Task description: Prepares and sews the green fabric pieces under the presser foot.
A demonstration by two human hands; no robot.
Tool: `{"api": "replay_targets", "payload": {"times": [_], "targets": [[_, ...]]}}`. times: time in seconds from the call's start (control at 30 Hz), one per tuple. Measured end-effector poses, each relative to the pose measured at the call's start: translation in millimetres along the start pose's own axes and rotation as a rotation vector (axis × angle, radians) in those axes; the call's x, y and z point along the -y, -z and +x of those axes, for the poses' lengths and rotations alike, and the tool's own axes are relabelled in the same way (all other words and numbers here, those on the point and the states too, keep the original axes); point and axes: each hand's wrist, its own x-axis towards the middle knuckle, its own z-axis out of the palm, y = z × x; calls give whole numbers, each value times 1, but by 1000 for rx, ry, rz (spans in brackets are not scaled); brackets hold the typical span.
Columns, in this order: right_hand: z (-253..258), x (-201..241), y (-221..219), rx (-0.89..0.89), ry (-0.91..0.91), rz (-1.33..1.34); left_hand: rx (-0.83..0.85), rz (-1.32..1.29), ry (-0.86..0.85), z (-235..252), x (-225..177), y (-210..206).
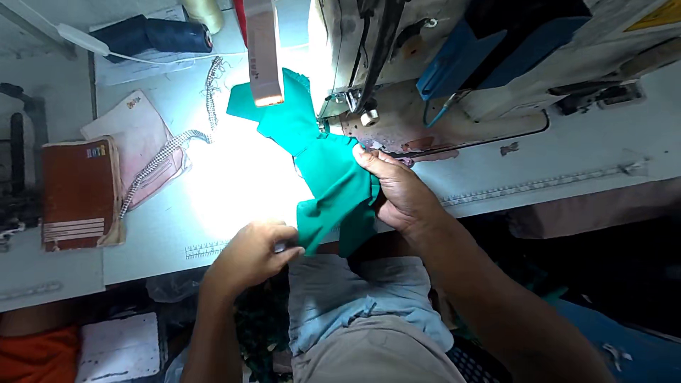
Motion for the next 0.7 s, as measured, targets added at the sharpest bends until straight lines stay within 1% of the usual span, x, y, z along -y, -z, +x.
{"api": "replay_targets", "payload": {"times": [0.03,0.07,0.1,0.17,0.2,0.23,0.27,0.33,0.37,0.4,0.43,0.47,0.5,0.53,0.57,0.63,0.7], "targets": [[-1,1,-2,4,-10,-3,22,19,60,-1,-6,4],[-1,3,-5,16,-22,-2,-30,10,104,2,-13,6],[-2,5,-7,37,-42,12,-126,-36,150,7,-20,6],[-6,9,-13,73,-92,89,-294,-239,297,26,-30,-1],[-7,10,-17,92,-111,135,-325,-387,372,37,-35,-7],[-9,11,-20,116,-127,176,-309,-549,428,48,-40,-13],[-11,12,-23,143,-135,207,-250,-759,453,56,-47,-18],[-15,13,-28,186,-140,252,-74,-1337,418,67,-58,-31],[-15,13,-28,210,-134,266,-57,-1588,404,70,-61,-41],[-15,14,-27,209,-113,261,-97,-1784,404,75,-62,-51],[-14,14,-26,189,-88,241,-167,-1907,388,79,-60,-59],[-12,14,-24,174,-71,219,-259,-1945,341,83,-56,-64],[-11,13,-20,152,-60,183,-356,-1900,309,86,-50,-64],[-10,11,-15,138,-50,127,-464,-1758,323,87,-44,-58],[-10,8,-8,127,-38,50,-551,-1535,317,83,-36,-49],[-9,-6,5,127,33,-183,-638,-930,255,66,-16,-25],[-7,-26,9,119,144,-485,-598,-410,253,54,-5,-5]]}}
